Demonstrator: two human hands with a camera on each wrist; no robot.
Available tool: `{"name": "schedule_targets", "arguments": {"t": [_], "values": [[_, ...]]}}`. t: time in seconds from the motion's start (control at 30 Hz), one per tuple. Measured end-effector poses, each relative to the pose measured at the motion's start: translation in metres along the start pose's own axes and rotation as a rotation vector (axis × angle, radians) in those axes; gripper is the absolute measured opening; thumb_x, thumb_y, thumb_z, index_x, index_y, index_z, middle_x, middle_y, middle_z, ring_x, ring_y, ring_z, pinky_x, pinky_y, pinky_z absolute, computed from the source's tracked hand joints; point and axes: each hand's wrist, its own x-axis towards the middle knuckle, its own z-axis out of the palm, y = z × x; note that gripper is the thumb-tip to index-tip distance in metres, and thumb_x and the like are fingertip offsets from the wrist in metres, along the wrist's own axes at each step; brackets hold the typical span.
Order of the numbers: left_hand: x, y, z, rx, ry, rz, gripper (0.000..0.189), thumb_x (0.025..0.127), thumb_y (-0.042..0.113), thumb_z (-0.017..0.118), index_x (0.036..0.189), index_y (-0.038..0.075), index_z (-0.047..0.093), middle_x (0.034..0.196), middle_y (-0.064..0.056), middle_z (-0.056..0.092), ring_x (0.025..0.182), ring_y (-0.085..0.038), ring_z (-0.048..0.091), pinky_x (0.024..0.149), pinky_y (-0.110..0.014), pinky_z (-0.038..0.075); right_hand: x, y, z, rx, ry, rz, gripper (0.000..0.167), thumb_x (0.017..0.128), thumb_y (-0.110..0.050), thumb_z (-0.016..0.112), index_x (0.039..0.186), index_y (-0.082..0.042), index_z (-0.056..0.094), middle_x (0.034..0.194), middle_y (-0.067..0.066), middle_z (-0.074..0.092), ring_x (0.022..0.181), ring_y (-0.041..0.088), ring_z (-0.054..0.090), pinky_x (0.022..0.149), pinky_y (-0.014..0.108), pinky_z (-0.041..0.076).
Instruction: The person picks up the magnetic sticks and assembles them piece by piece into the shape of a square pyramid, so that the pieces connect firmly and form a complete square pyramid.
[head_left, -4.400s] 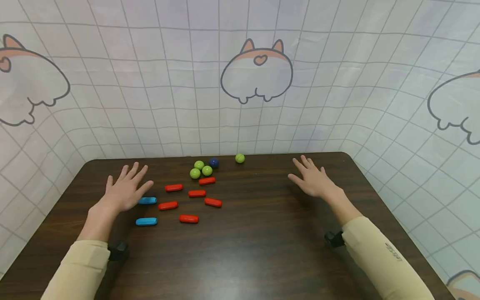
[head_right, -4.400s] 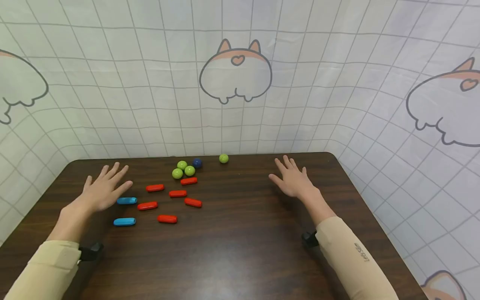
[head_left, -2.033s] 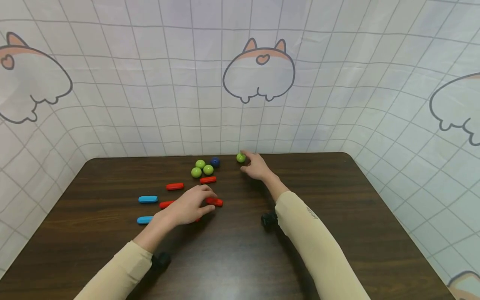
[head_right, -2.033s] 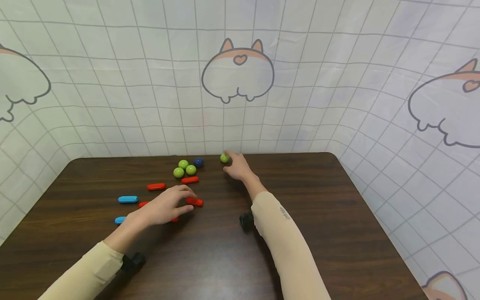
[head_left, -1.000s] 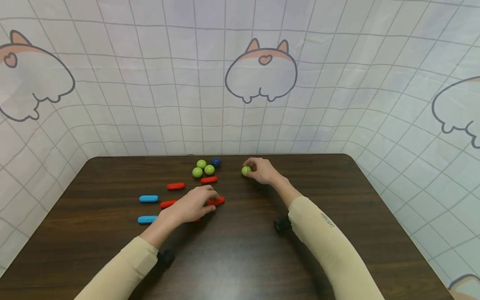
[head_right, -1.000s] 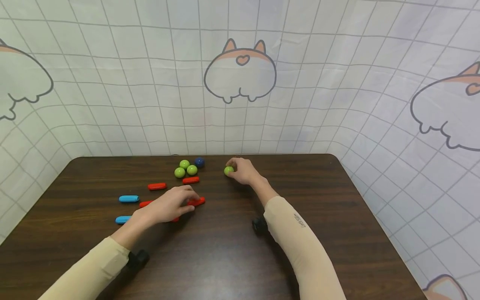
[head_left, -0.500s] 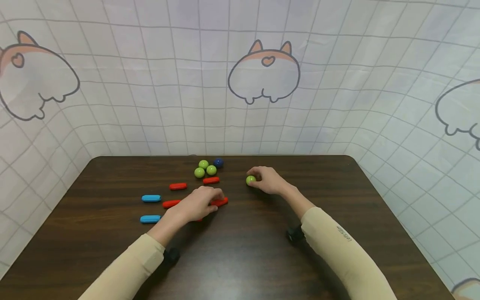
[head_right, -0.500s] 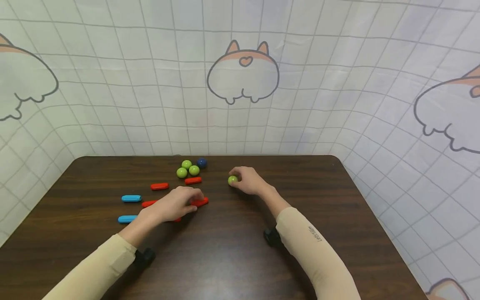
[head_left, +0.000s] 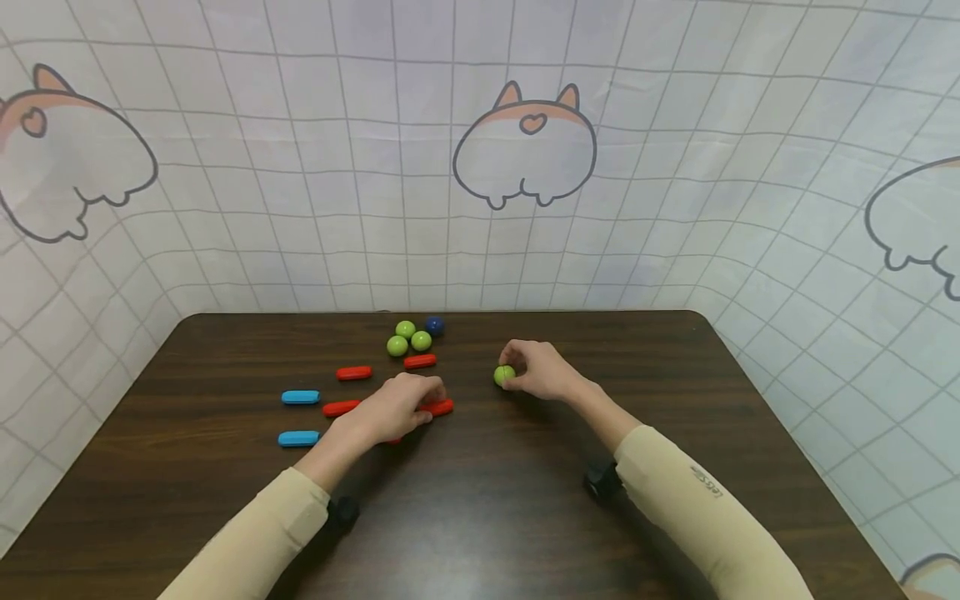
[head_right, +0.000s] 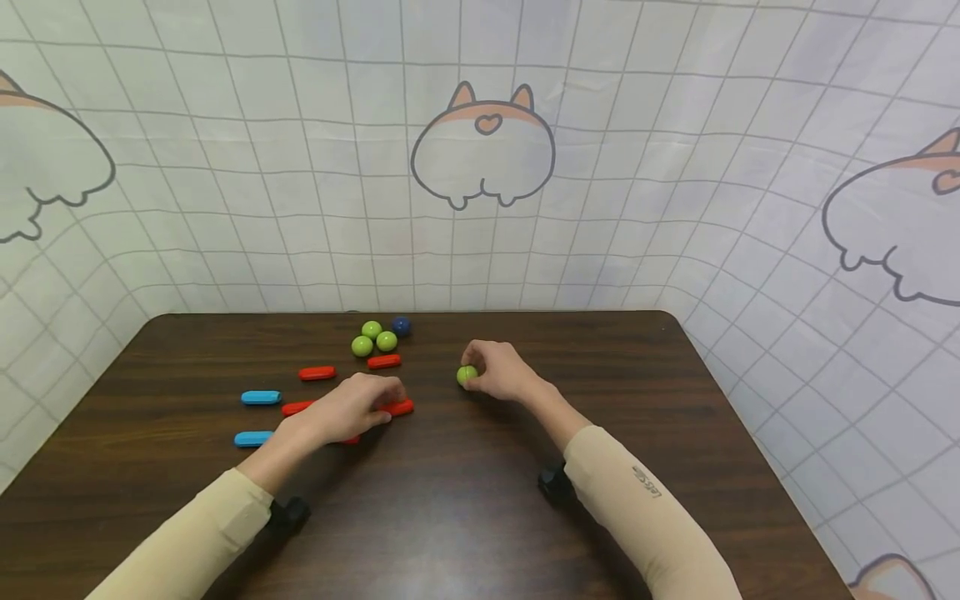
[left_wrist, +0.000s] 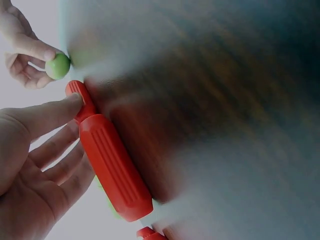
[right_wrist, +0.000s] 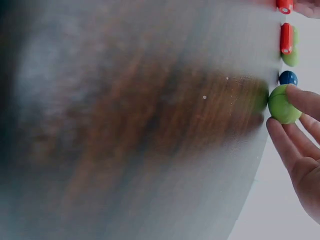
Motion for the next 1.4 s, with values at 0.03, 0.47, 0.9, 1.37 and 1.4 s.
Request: {"name": "schedule_targets", "arguments": {"t": [0.03, 0.47, 0.9, 1.37, 1.4], "values": [[0.0, 0.0, 0.0, -0.002, -0.002, -0.004, 0.025, 0.092, -0.001, 0.075, 0.114, 0.007, 0.067, 0.107, -0.005, 0.068, 0.102, -0.026, 0.065, 0.089, -0.044, 0.055, -0.001, 0.0, 0.0, 0.003, -0.002, 0.001, 0.029, 0.089, -0.012, 0.083, 0.112, -0.007, 0.065, 0.103, 0.001, 0.07, 0.1, 0.023, 0.066, 0.09, 0.042, 0.052], [0.0, -0.002, -0.001, 0.018, -0.021, 0.004, 0.024, 0.092, -0.003, 0.074, 0.115, 0.004, 0.069, 0.109, -0.007, 0.068, 0.104, -0.027, 0.065, 0.089, -0.044, 0.054, -0.006, 0.002, 0.004, -0.023, -0.048, -0.084, 0.031, 0.093, -0.018, 0.079, 0.121, -0.006, 0.07, 0.107, 0.0, 0.069, 0.097, 0.018, 0.064, 0.084, 0.037, 0.053], [0.003, -0.002, -0.001, -0.003, -0.033, -0.021, 0.022, 0.092, -0.002, 0.074, 0.114, 0.002, 0.071, 0.109, -0.007, 0.07, 0.105, -0.026, 0.066, 0.091, -0.043, 0.055, -0.01, 0.002, 0.001, 0.025, -0.077, -0.089, 0.032, 0.088, -0.012, 0.083, 0.117, -0.007, 0.071, 0.101, -0.001, 0.072, 0.098, 0.019, 0.068, 0.084, 0.036, 0.055], [0.003, -0.002, -0.003, -0.066, -0.021, -0.035, 0.022, 0.093, 0.0, 0.075, 0.114, 0.005, 0.072, 0.108, -0.003, 0.069, 0.104, -0.022, 0.065, 0.092, -0.042, 0.054, -0.013, 0.0, 0.006, 0.062, -0.055, -0.071, 0.032, 0.086, -0.015, 0.086, 0.114, -0.007, 0.071, 0.098, -0.003, 0.072, 0.095, 0.017, 0.069, 0.082, 0.033, 0.056], [0.003, -0.002, -0.003, -0.068, -0.015, -0.035, 0.022, 0.093, 0.0, 0.075, 0.114, 0.005, 0.072, 0.108, -0.003, 0.07, 0.104, -0.022, 0.065, 0.092, -0.042, 0.054, -0.013, -0.001, 0.006, 0.065, -0.05, -0.07, 0.032, 0.086, -0.015, 0.086, 0.113, -0.007, 0.072, 0.097, -0.003, 0.072, 0.095, 0.017, 0.069, 0.081, 0.033, 0.056]]}}
